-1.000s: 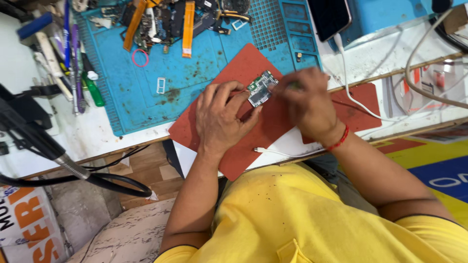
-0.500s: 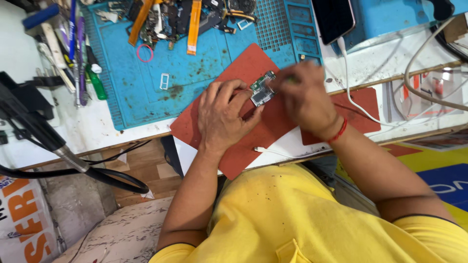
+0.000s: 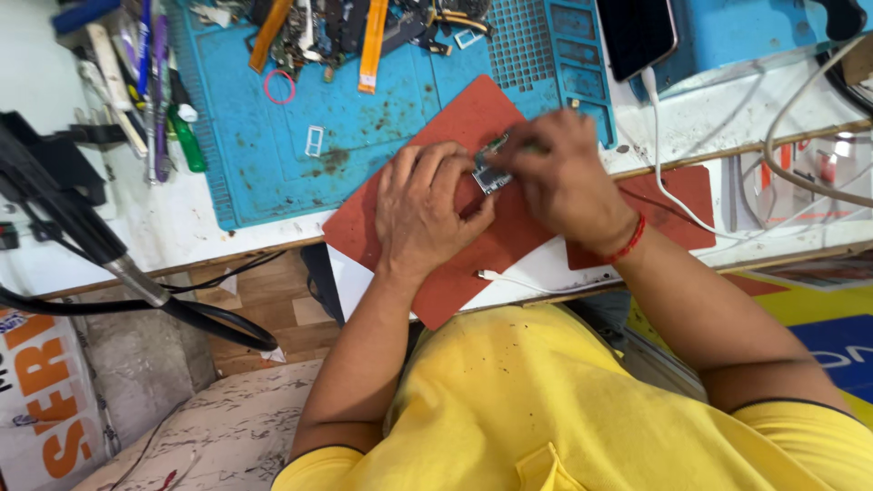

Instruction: The person works on a circuit board using their hands to press and rub various components on the board's surface.

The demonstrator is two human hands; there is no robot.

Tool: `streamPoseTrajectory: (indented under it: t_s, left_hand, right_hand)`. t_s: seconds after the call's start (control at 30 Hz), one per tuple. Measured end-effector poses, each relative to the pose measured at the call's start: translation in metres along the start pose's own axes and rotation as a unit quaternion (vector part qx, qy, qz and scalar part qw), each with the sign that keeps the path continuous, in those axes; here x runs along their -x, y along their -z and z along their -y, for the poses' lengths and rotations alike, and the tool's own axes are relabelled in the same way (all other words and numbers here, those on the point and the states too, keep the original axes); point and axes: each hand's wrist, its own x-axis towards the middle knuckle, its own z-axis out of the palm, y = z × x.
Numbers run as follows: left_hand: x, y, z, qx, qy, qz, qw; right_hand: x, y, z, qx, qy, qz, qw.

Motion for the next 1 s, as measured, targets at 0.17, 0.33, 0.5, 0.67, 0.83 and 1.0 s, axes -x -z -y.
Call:
streamPoseTrajectory:
  t_s: [0.17, 0.33, 0.5, 0.67, 0.83, 1.0]
  left_hand:
    - [0.002, -0.003, 0.001, 0.006, 0.006, 0.002, 1.000]
    - [0.000, -0.002, 0.002, 0.004, 0.000, -0.006, 1.000]
    - [-0.001, 0.001, 0.002, -0.004, 0.000, 0.003, 1.000]
    - [0.002, 0.000, 0.001, -0.001, -0.002, -0.001, 1.000]
    - [0.000, 0.001, 0.001, -0.005, -0.001, 0.006, 1.000]
    - [-0.004, 0.004, 0.003, -0.010, -0.014, -0.003, 1.000]
  right_hand:
    - [-0.006, 0.001, 0.001, 0.033, -0.013, 0.014, 0.999]
    - [-0.005, -0.002, 0.000, 0.036, -0.011, 0.006, 0.999]
    - [0.007, -0.004, 0.003, -0.020, 0.007, 0.030, 0.999]
    - [0.013, 0.005, -0.007, 0.006, -0.037, -0.026, 0.999]
    - [0.017, 0.000, -0.001, 0.013, -0.039, -0.015, 0.999]
    - [0.021, 0.002, 0.004, -0.013, 0.001, 0.014, 1.000]
